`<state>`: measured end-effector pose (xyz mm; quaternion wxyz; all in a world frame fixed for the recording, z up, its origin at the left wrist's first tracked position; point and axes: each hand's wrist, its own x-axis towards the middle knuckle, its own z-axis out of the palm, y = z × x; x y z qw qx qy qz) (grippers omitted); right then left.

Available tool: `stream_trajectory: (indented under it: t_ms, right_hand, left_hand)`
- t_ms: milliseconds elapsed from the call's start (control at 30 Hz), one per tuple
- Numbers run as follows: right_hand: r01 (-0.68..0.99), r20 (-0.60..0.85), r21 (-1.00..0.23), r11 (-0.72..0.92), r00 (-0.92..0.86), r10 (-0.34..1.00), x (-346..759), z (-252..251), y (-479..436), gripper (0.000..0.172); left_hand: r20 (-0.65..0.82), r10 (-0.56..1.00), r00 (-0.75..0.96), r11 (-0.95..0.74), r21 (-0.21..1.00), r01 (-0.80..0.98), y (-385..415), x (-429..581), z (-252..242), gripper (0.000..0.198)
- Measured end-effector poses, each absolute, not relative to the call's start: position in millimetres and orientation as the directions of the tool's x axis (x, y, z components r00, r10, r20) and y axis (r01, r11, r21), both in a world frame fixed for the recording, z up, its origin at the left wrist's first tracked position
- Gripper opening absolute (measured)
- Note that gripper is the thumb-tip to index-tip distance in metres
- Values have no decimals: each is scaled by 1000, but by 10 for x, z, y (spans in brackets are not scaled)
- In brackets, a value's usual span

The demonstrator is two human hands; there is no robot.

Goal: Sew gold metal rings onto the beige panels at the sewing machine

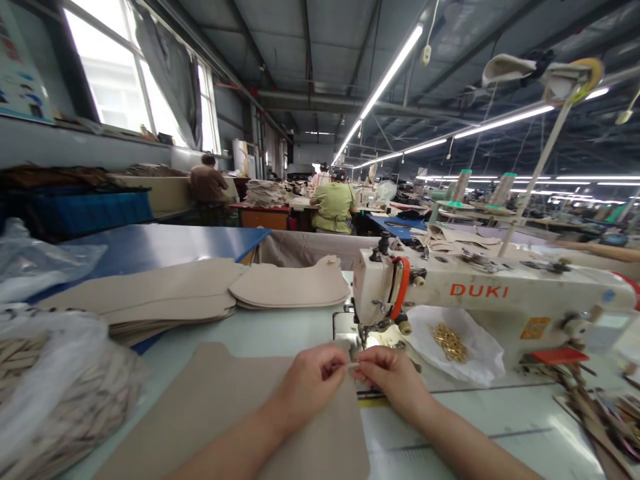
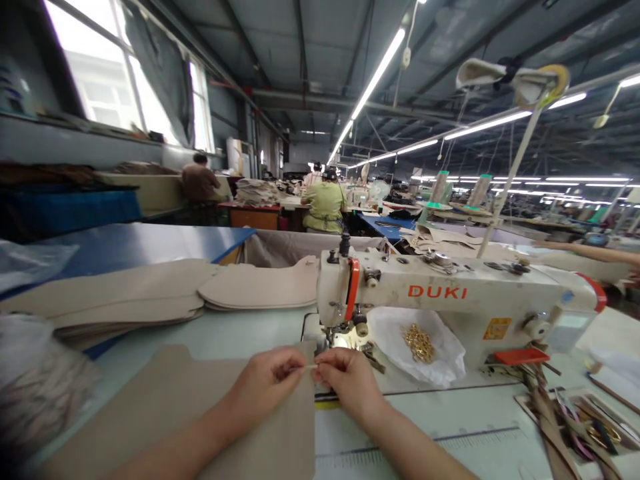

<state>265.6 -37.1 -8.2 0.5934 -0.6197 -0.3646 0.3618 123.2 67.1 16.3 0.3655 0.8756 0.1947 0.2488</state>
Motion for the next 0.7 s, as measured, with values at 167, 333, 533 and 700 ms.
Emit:
stream_trajectory:
  t_ms: [167, 333, 533, 700]
  right_hand:
    - [26, 29, -999, 19, 467, 884, 2597, -138, -258, 43]
    - [23, 67, -998, 64, 465, 883, 2570, -135, -293, 40]
    - [213, 191, -972, 101, 457, 869, 2508, -106, -339, 18]
    - [416, 266, -907, 68, 441, 857, 2505, -71, -373, 12]
  left_hand:
    - [300, 537, 788, -661, 731, 172, 703, 1228, 110, 13]
    - [302, 578, 759, -639, 745, 190, 683, 1251, 106, 11]
    - [253, 610, 751, -562, 806, 185, 627, 1288, 112, 10]
    - [154, 604, 782, -388, 914, 121, 619, 1304, 81, 9]
